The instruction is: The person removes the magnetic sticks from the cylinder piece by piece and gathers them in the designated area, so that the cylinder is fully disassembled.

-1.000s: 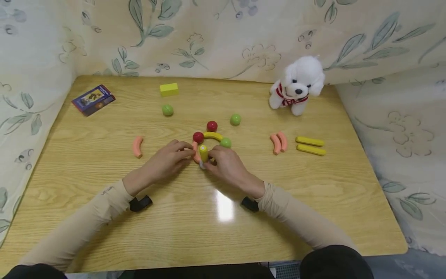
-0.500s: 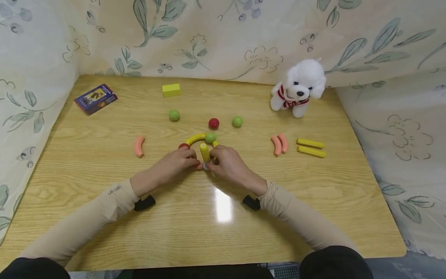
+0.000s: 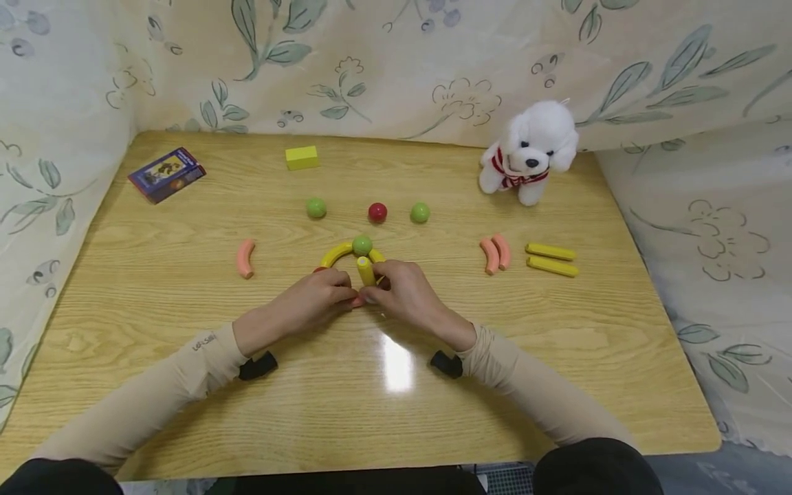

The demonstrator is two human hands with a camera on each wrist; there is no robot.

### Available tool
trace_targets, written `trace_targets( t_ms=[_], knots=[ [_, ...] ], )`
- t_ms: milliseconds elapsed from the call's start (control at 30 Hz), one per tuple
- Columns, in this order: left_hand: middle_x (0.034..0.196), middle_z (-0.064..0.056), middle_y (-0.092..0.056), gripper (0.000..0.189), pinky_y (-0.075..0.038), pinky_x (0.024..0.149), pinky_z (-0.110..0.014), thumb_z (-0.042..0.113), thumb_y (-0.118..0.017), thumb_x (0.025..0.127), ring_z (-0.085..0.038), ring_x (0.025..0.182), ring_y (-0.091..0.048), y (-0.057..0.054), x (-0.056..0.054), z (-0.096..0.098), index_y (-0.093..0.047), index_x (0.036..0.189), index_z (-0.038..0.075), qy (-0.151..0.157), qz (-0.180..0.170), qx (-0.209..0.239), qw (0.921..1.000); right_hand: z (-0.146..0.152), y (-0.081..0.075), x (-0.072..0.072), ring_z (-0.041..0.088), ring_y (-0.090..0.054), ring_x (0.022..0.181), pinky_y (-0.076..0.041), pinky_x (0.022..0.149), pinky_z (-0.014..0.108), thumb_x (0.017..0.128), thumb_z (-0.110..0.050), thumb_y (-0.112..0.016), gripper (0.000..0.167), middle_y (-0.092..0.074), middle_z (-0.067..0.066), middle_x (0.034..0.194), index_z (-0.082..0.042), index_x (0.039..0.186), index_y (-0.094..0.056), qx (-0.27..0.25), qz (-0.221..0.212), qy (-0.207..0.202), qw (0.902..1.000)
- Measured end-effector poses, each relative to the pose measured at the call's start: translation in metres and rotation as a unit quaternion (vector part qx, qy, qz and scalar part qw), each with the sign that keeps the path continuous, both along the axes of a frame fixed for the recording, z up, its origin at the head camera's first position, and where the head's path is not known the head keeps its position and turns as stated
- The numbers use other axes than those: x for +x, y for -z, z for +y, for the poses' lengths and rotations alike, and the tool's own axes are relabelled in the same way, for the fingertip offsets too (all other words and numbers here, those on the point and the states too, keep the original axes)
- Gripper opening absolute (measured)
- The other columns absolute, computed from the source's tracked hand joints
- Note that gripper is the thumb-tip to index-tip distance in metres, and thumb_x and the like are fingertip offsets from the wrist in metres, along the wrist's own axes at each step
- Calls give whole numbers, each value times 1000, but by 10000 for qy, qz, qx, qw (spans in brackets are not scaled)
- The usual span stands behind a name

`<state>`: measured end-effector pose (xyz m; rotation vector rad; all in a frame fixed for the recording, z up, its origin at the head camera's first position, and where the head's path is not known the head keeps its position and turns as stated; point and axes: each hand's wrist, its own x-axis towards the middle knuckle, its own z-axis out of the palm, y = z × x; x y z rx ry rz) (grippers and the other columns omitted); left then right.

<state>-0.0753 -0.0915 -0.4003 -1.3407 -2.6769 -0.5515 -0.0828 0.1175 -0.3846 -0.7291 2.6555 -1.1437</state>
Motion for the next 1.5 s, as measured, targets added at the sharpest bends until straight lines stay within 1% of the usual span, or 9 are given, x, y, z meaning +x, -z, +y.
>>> trace_targets(
  t_ms=[400, 533, 667, 767, 900, 1000, 1100, 1300, 1500],
  knots=[
    [78, -1, -59, 14, -49, 66, -28, 19, -66, 93, -15, 74, -55, 6, 0, -2, -73, 84, 12, -24, 23, 130, 9999, -1, -7, 4, 7, -58, 67, -44, 58, 17, 87, -19, -74, 15, -71, 3, 76, -8, 82, -65, 353, 293, 2, 9989],
    [77, -1, -59, 15, -49, 65, -28, 19, -66, 94, -15, 73, -55, 8, 1, -1, -74, 85, 11, -71, -87, 218, 9997, 7, -6, 3, 11, -64, 73, -50, 62, 20, 88, -19, -74, 14, -71, 5, 85, -7, 86, -66, 297, 247, 21, 9993],
    [77, -2, -59, 17, -48, 65, -27, 21, -65, 94, -14, 71, -54, 8, 2, 0, -76, 87, 9, -134, -165, 230, 9995, 38, -6, -2, 19, -63, 79, -52, 67, 29, 88, -12, -72, 12, -63, 12, 99, -4, 93, -66, 595, 765, 122, 9952],
    [76, -2, -58, 18, -48, 65, -26, 22, -65, 94, -15, 71, -53, 6, 2, 1, -75, 87, 10, -139, -223, 185, 9995, 81, -8, -8, 25, -62, 81, -52, 68, 38, 86, -6, -73, 22, -63, 16, 101, 2, 105, -66, 1142, 1439, 397, 9822],
    [76, -3, -58, 17, -47, 64, -25, 21, -64, 94, -14, 71, -51, 4, 1, -1, -76, 88, 11, -117, -348, 148, 9992, 147, -12, -11, 34, -63, 82, -51, 66, 48, 79, 0, -77, 35, -68, 21, 93, 4, 111, -64, 1899, 2167, 1014, 9522],
    [76, -3, -58, 17, -46, 63, -25, 21, -65, 94, -14, 71, -51, 2, 1, -3, -76, 89, 10, -150, -386, 146, 9990, 189, -13, -7, 38, -62, 79, -49, 63, 53, 75, 4, -77, 30, -67, 23, 89, 4, 103, -65, 2303, 2365, 1412, 9333],
    [77, -3, -58, 16, -46, 63, -25, 21, -65, 94, -14, 71, -51, 1, 1, -6, -76, 89, 10, -229, -385, 160, 9989, 219, -11, -3, 38, -60, 71, -48, 59, 54, 74, 6, -76, 25, -63, 24, 86, 6, 97, -67, 2701, 2399, 1488, 9205],
    [78, -3, -58, 16, -46, 63, -25, 20, -65, 94, -14, 72, -51, 1, 1, -7, -76, 90, 11, -255, -527, 188, 9981, 246, 2, 5, 40, -57, 66, -47, 53, 54, 73, 13, -69, 22, -60, 26, 82, 9, 93, -67, 3204, 2531, 1353, 9028],
    [78, -3, -58, 17, -45, 63, -24, 21, -64, 94, -14, 72, -50, 3, 0, -6, -76, 88, 10, -262, -587, 242, 9976, 250, 9, 3, 44, -55, 68, -44, 50, 55, 81, 13, -57, 13, -58, 28, 82, 8, 93, -61, 3376, 2528, 1647, 8916]
  ],
)
